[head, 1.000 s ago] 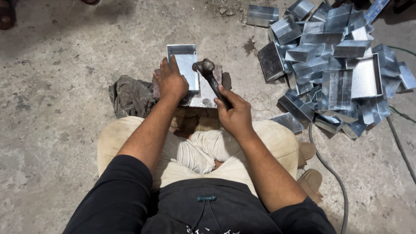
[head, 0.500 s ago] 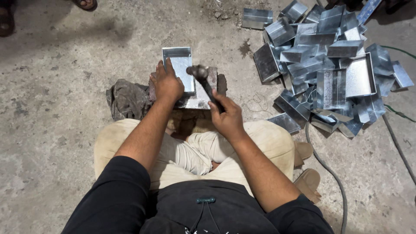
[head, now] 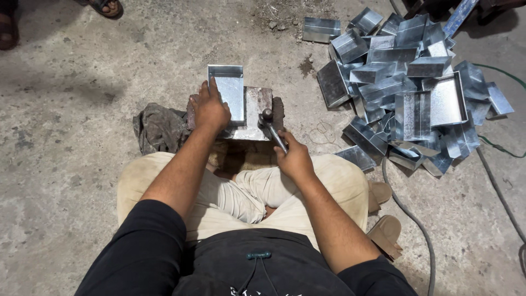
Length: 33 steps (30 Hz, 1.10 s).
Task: The person sits on the floor and repeatedly hammers small rectangular metal pieces on a block to flatten or shape them. They pick up each piece, position it on the block, strike it with a hammer, and then toss it aside.
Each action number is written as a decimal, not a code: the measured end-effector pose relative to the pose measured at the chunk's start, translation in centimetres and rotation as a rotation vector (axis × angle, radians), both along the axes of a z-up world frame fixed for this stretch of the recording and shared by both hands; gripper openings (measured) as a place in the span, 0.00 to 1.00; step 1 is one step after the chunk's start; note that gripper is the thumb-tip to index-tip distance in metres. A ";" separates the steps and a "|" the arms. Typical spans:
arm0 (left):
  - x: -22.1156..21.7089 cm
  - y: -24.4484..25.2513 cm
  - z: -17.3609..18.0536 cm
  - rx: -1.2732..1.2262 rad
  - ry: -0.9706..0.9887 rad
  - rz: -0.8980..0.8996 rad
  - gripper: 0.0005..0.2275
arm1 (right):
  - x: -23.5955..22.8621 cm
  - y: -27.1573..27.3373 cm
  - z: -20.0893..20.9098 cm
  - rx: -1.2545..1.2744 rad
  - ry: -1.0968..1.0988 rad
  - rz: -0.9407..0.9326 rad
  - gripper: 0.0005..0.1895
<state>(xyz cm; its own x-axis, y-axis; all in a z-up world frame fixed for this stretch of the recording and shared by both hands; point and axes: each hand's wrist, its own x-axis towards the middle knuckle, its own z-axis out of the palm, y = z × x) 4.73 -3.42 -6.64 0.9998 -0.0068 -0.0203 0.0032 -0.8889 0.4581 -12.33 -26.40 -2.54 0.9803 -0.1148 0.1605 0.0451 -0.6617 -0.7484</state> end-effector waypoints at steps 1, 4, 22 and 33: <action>-0.4 0.1 0.1 -0.009 0.012 -0.016 0.40 | 0.1 -0.1 -0.1 0.023 0.001 -0.001 0.23; -2.0 0.8 1.1 -0.016 0.049 -0.064 0.43 | 0.4 -0.1 0.0 0.023 0.120 -0.044 0.25; -0.4 3.5 1.5 0.070 0.009 -0.044 0.17 | 2.2 -3.5 -5.8 0.142 0.084 -0.110 0.21; -4.0 3.0 6.5 0.304 0.107 -0.345 0.60 | 0.8 -1.8 -1.4 0.091 -0.036 -0.074 0.27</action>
